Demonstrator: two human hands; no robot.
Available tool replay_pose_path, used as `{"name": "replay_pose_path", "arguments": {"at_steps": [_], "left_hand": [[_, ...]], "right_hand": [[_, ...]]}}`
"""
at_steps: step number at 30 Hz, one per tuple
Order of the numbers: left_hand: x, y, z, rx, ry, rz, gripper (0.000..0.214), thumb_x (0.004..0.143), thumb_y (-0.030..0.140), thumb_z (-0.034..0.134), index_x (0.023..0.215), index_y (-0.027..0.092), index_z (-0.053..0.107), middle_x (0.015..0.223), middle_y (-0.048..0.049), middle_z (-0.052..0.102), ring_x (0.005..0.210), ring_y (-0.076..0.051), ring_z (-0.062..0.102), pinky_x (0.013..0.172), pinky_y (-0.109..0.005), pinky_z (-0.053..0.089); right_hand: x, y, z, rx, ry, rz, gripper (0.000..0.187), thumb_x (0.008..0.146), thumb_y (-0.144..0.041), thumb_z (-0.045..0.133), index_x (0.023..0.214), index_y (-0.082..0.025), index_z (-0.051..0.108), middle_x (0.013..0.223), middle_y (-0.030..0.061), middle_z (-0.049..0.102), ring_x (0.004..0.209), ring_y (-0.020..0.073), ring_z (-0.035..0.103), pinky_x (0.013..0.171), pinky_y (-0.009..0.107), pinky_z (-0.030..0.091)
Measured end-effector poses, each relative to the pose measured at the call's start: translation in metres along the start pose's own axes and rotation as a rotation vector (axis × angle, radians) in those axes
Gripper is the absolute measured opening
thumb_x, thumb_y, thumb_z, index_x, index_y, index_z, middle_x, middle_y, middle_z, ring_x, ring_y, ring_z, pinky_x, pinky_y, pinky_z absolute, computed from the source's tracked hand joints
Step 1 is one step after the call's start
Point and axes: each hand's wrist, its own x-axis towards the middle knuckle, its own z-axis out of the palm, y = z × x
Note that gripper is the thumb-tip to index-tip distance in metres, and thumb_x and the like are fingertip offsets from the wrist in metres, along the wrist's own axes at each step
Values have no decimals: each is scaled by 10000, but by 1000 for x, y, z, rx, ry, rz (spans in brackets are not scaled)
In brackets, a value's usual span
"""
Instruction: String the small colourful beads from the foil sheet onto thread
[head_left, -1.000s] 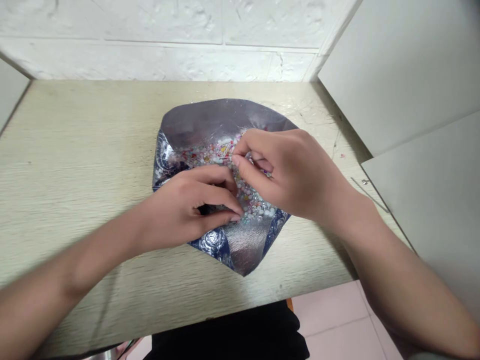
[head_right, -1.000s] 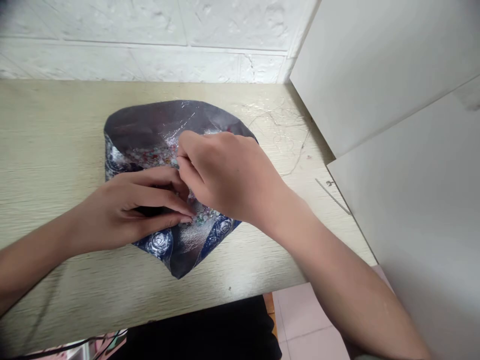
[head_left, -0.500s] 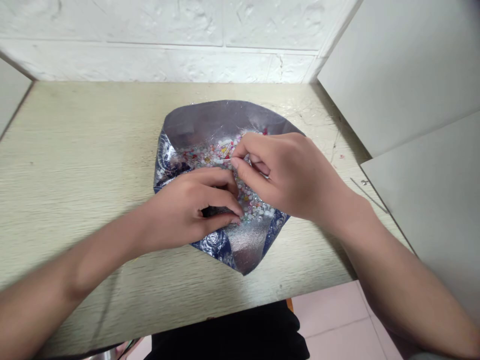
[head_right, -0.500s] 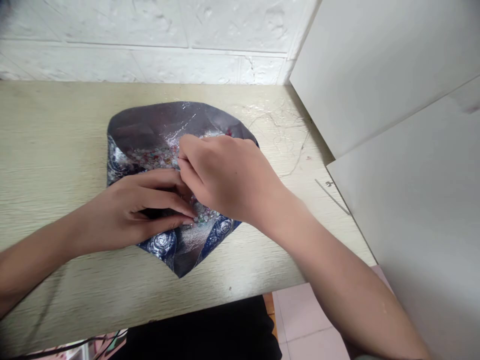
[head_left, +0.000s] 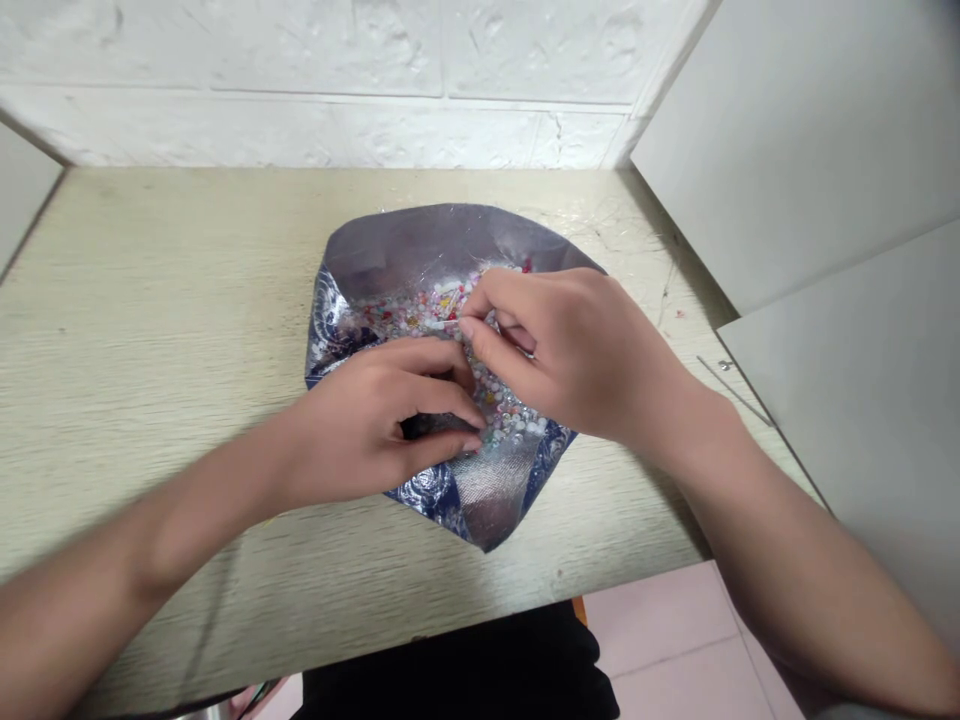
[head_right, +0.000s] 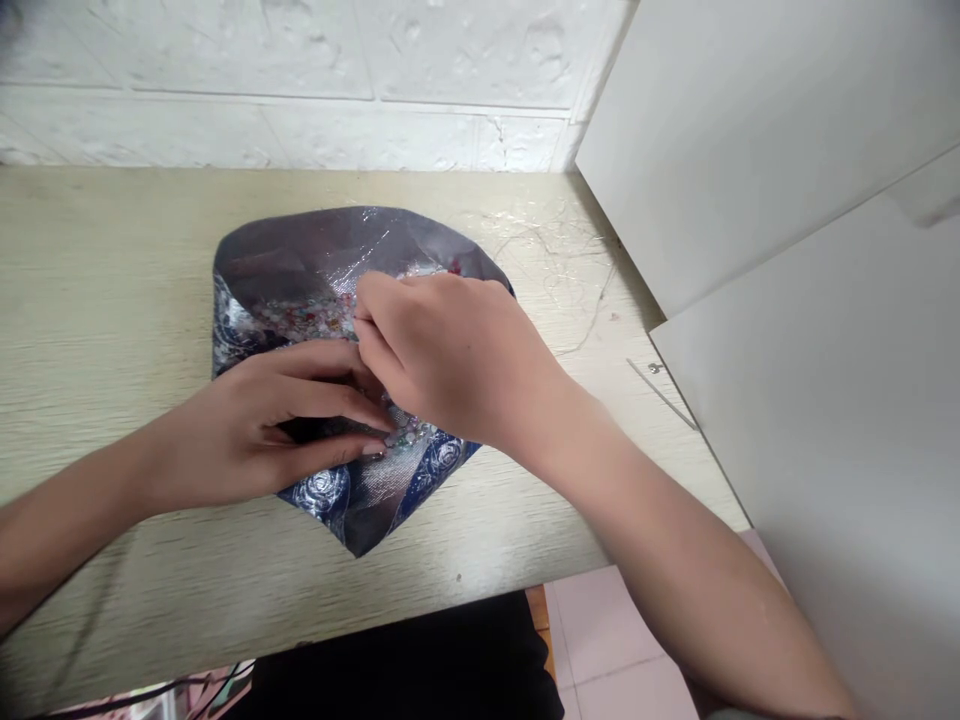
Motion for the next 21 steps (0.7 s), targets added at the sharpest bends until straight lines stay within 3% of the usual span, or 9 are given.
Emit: {"name": "replay_pose_path", "arguments": {"at_steps": [9,21], "left_hand": [[-1,-4,2,14,7,59,185,884,218,574,940,259,745,940,-63,648,861,-160,590,766,-277,499],[0,-2,0,-30,-3,22,148,864,186,602,867,236,741,909,-52,636,835,-142,595,762,-253,504]], "right_hand": [[0,1,1,5,13,-6,238,944,-299,391,819,-184,558,545,-34,451,516,109,398,569,266,256],[0,1,1,6,14,-7,246,948,-304,388,831,-182,566,537,-36,439,517,112,392,570,268,262]]}}
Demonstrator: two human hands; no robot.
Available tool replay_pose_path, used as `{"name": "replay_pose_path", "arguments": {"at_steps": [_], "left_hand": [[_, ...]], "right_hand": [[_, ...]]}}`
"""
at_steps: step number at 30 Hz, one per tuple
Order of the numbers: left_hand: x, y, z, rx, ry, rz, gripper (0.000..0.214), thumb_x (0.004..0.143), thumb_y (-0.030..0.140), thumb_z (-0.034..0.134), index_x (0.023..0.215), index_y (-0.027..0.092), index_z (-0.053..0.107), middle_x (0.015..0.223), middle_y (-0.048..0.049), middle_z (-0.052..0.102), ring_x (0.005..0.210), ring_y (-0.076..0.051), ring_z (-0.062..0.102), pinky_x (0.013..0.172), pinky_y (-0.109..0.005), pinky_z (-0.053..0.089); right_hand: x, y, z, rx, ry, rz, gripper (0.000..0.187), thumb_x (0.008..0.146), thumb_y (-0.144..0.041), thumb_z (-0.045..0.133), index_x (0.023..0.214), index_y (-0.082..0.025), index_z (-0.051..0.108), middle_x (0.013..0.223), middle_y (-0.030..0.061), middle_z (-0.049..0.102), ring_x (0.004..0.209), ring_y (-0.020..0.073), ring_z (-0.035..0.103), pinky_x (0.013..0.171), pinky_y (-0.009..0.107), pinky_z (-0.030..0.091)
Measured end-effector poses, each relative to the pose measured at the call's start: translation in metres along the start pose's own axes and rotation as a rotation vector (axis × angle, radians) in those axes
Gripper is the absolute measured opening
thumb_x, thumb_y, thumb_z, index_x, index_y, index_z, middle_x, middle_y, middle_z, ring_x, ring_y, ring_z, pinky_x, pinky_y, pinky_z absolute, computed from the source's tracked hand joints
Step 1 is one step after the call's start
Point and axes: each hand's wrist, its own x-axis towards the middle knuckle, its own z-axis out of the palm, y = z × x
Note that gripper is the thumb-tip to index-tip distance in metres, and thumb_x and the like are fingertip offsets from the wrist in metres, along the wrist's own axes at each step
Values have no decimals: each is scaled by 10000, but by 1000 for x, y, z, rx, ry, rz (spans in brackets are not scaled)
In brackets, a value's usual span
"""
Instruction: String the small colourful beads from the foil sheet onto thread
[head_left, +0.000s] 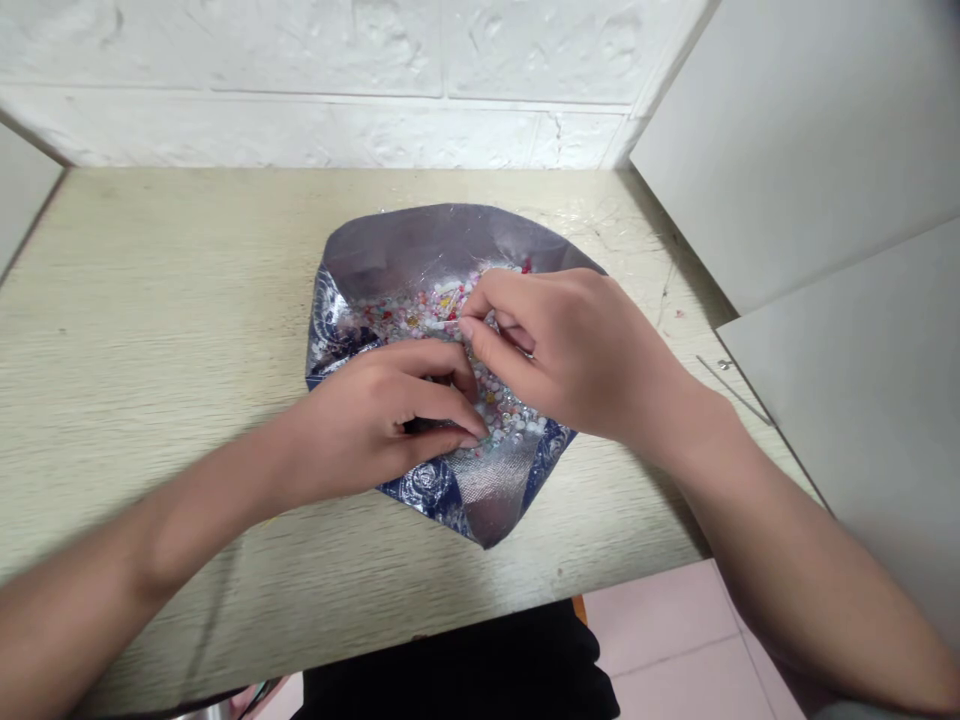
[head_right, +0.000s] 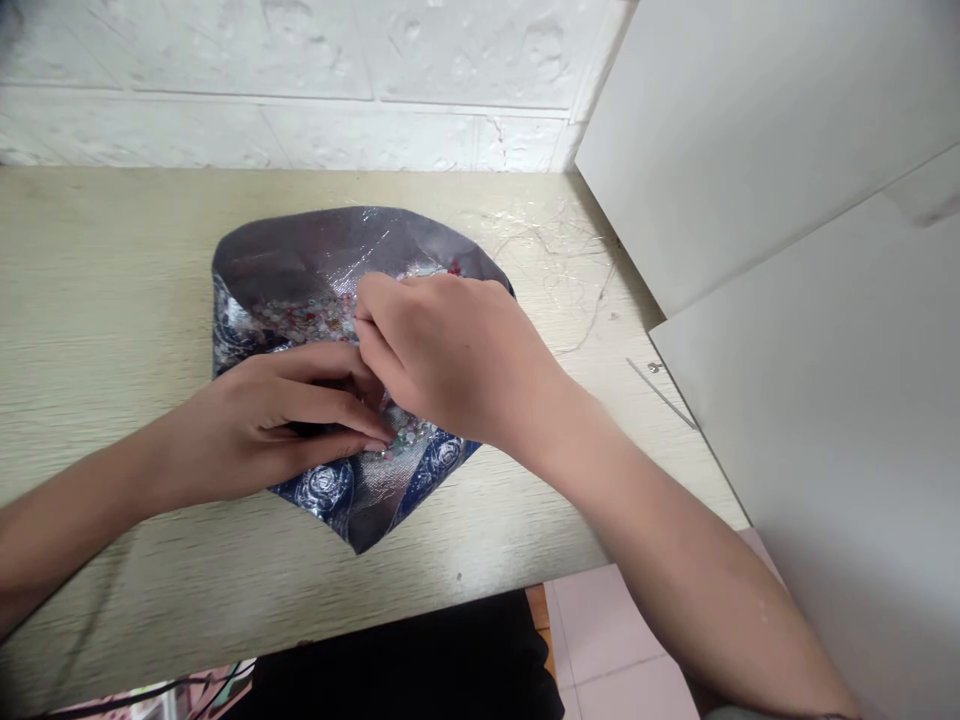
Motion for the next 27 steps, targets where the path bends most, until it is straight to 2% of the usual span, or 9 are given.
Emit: {"name": "replay_pose_path", "arguments": {"at_steps": [10,19,27], "left_hand": [[2,0,0,5,-36,-33,135,863,195,587,854,212,721,945,-44,651,863,-142,604,809,-256,500],[1,-1,1,-3,-11,-13,109,854,195,611,859,216,718,944,-32,652,874,-138,612,821,-248,496],[1,3,-1,32,-13,-57,116,830,179,612,890,198,710,971,-50,656,898,-162,614,819,-268,507]], "right_hand": [[0,-1,0,-9,2,1,249,950,-304,383,836,-183,569,545,-35,449,519,113,394,574,268,264],[0,0,0,-22,8,-6,236,947,-296,390,824,-187,560,533,-41,431,501,105,369,559,264,258],[0,0,0,-12,5,-4,244,950,-300,377,842,-187,564,542,-40,436,516,109,394,577,267,261]]}}
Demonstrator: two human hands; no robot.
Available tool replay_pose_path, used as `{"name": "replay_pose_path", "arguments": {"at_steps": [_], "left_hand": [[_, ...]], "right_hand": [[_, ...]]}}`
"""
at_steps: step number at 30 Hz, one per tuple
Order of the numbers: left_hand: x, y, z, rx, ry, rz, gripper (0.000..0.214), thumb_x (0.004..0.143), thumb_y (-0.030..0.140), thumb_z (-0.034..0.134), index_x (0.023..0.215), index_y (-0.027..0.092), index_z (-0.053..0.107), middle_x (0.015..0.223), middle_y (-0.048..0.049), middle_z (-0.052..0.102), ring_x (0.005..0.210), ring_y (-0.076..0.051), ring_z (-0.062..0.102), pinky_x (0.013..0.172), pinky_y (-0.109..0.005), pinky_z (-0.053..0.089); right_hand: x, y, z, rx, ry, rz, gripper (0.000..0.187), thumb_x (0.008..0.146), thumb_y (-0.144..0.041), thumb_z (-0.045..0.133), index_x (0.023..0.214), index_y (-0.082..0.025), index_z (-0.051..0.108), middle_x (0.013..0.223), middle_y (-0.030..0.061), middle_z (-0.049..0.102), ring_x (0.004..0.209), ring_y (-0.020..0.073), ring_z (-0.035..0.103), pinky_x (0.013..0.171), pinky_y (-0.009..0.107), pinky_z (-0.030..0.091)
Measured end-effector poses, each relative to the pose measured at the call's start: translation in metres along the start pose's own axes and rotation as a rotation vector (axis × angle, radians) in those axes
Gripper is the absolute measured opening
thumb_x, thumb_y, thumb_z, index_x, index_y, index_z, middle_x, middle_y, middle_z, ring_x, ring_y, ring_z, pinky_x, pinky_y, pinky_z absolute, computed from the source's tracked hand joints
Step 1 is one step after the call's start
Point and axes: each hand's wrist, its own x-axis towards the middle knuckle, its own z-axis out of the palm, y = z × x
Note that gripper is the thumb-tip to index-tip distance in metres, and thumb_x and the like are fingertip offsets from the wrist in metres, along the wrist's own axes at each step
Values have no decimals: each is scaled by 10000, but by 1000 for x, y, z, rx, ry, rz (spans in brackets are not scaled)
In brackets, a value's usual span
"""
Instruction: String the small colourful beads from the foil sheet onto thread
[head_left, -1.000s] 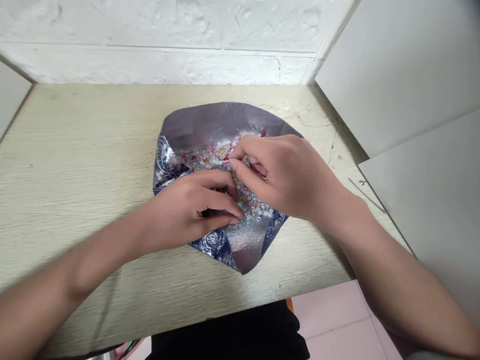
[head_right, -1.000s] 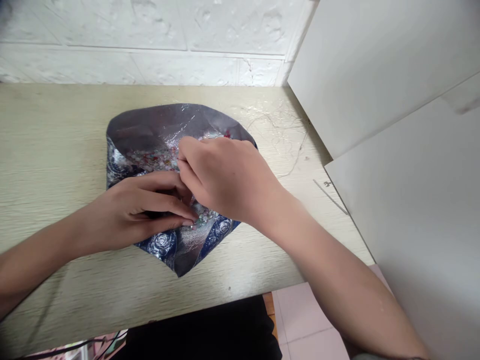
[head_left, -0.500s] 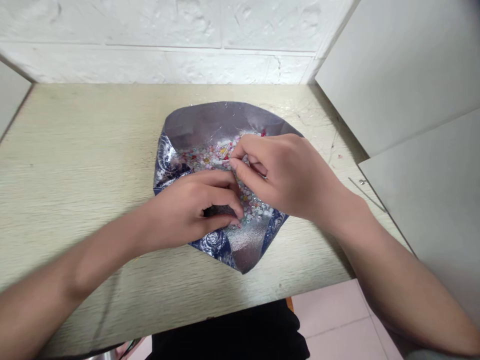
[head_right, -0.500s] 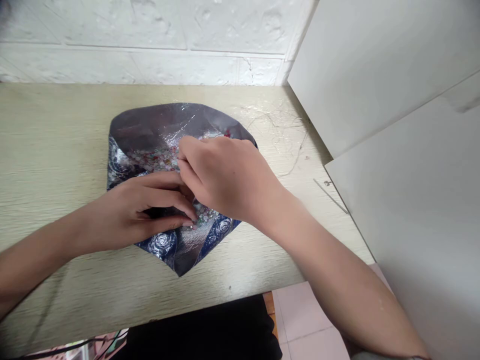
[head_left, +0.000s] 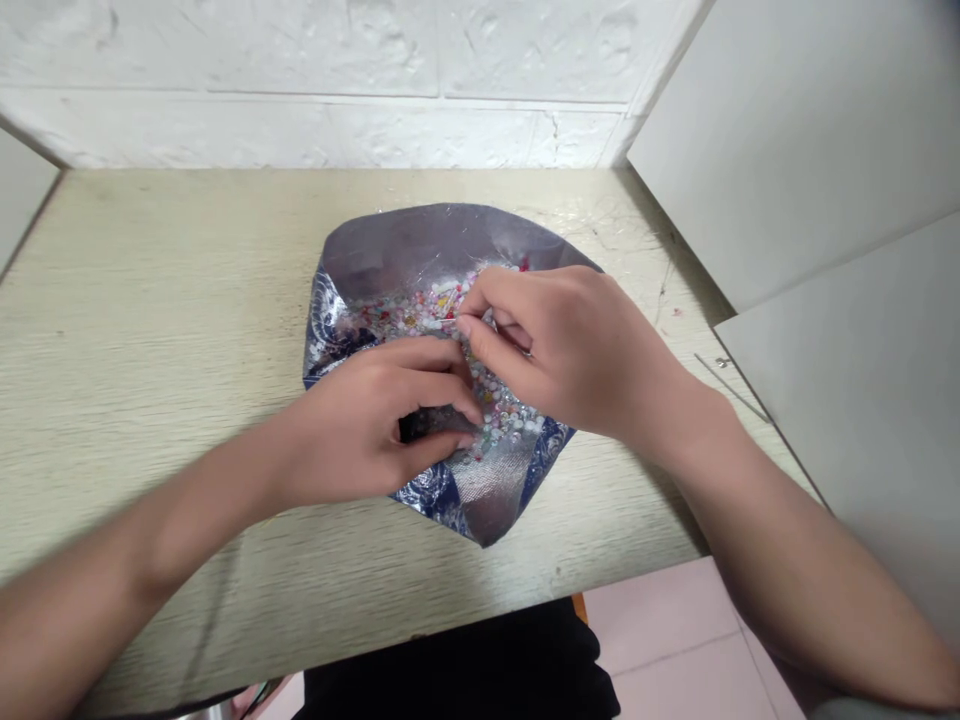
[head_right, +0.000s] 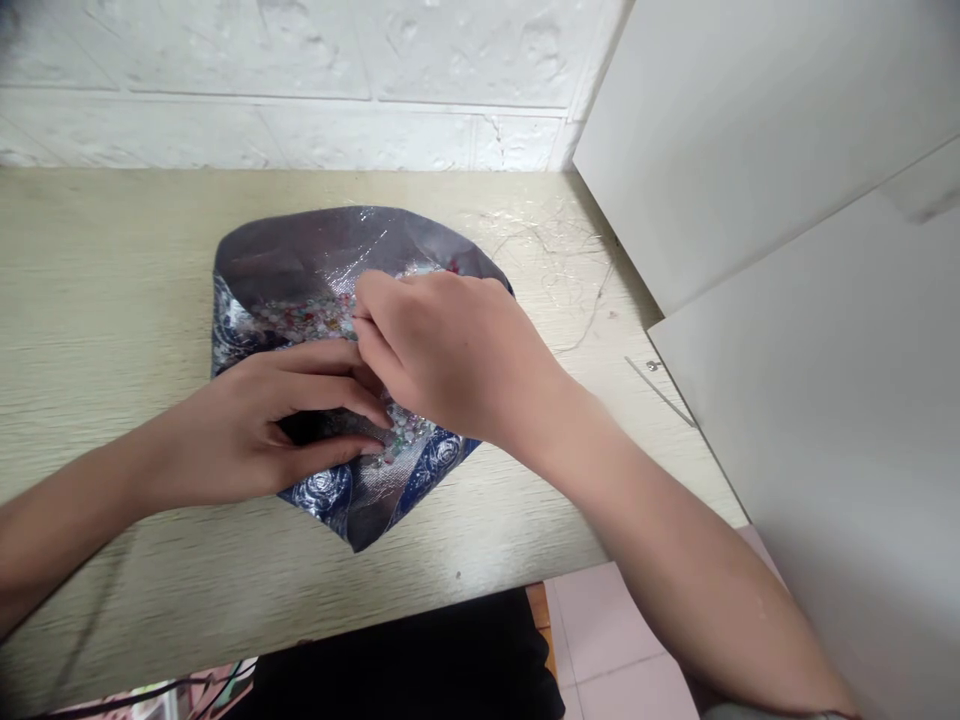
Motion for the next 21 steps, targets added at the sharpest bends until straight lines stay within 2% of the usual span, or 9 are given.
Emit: {"name": "replay_pose_path", "arguments": {"at_steps": [6,21], "left_hand": [[-1,0,1,33,14,38,192,835,122,551,918,190,710,980,-68,652,899,-173,608,802,-271,507],[2,-2,4,66,51,104,185,880,157,559,916,183,738,937,-86,666,878,-180,620,780,-288,515]], "right_hand": [[0,0,0,-4,0,1,240,947,-291,378,844,-183,565,548,-38,446,521,109,399,578,264,263],[1,-1,0,-7,-20,16,234,949,-294,387,860,-180,572,546,-40,433,518,110,393,586,270,252]]}}
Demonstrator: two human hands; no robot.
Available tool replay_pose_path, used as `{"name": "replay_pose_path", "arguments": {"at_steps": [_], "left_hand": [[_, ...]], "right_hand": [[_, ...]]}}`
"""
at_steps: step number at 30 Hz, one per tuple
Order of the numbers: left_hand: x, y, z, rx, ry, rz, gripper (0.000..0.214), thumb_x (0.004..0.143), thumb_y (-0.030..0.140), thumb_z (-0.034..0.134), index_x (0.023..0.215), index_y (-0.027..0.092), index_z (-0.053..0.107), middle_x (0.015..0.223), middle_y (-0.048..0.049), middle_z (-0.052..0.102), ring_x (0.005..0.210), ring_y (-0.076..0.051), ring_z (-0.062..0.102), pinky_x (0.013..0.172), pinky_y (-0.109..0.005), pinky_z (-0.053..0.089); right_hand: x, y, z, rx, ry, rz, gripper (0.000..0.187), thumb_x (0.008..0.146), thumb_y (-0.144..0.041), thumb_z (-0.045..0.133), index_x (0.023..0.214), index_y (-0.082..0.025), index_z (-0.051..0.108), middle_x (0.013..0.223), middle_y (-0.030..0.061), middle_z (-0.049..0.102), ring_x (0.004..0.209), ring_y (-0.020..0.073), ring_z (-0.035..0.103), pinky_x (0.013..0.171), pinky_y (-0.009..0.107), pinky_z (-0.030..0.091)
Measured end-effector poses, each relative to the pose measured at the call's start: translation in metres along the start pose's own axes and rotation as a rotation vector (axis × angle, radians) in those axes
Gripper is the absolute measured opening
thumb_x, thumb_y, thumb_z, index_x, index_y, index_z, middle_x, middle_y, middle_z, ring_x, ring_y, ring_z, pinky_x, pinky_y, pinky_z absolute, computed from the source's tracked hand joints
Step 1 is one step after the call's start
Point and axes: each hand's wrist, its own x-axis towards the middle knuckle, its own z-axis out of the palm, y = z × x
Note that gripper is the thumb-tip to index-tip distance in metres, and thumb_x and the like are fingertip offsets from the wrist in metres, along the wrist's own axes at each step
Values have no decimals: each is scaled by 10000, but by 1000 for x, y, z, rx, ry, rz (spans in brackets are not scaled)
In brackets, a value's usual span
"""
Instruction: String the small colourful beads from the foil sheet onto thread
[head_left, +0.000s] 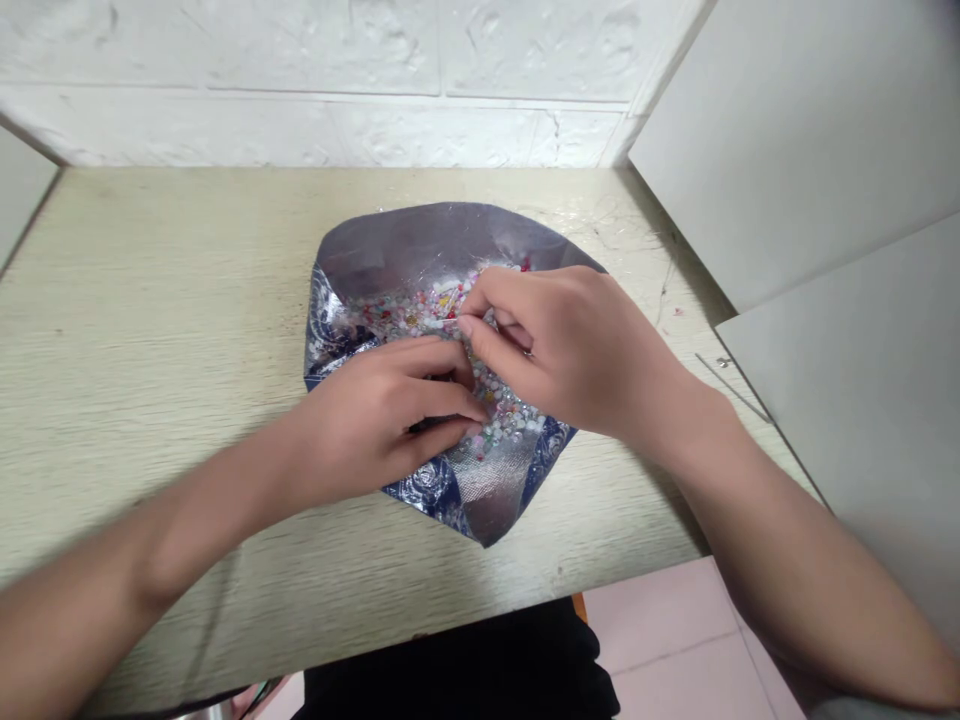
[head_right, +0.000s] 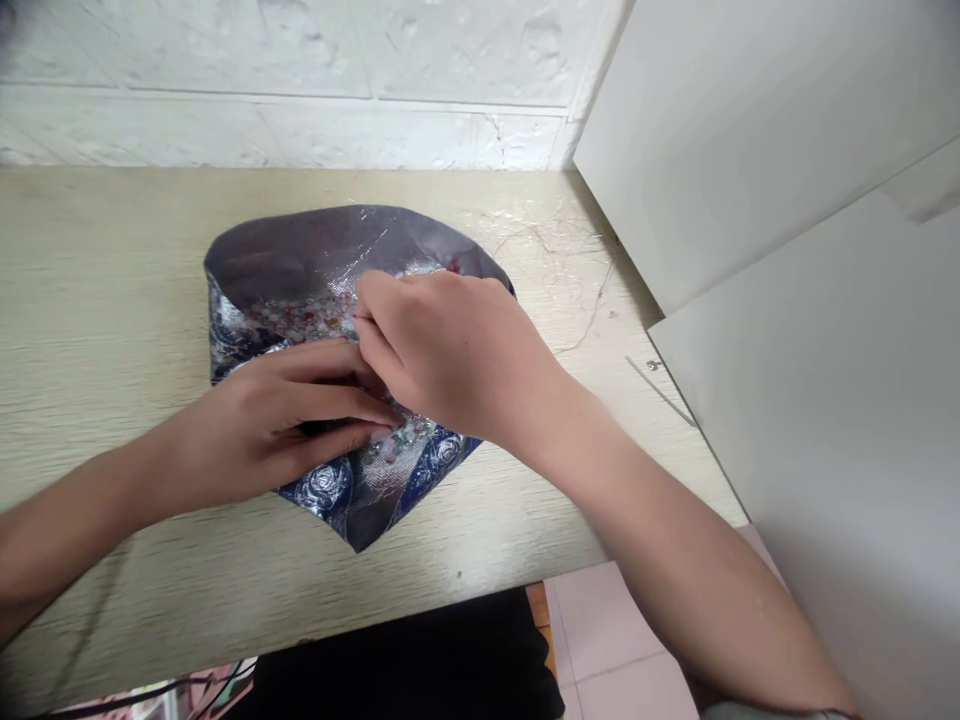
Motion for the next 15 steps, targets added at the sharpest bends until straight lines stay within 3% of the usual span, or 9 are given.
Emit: {"name": "replay_pose_path", "arguments": {"at_steps": [15], "left_hand": [[1,4,-5,-94,-9,-6,137,860,153,604,880,187,735,873,-43,638,808,-120,607,733,-208,500]], "right_hand": [[0,1,0,3,9,-6,237,951,-297,378,869,-182,568,551,-39,432,519,108,386,586,271,254]]}}
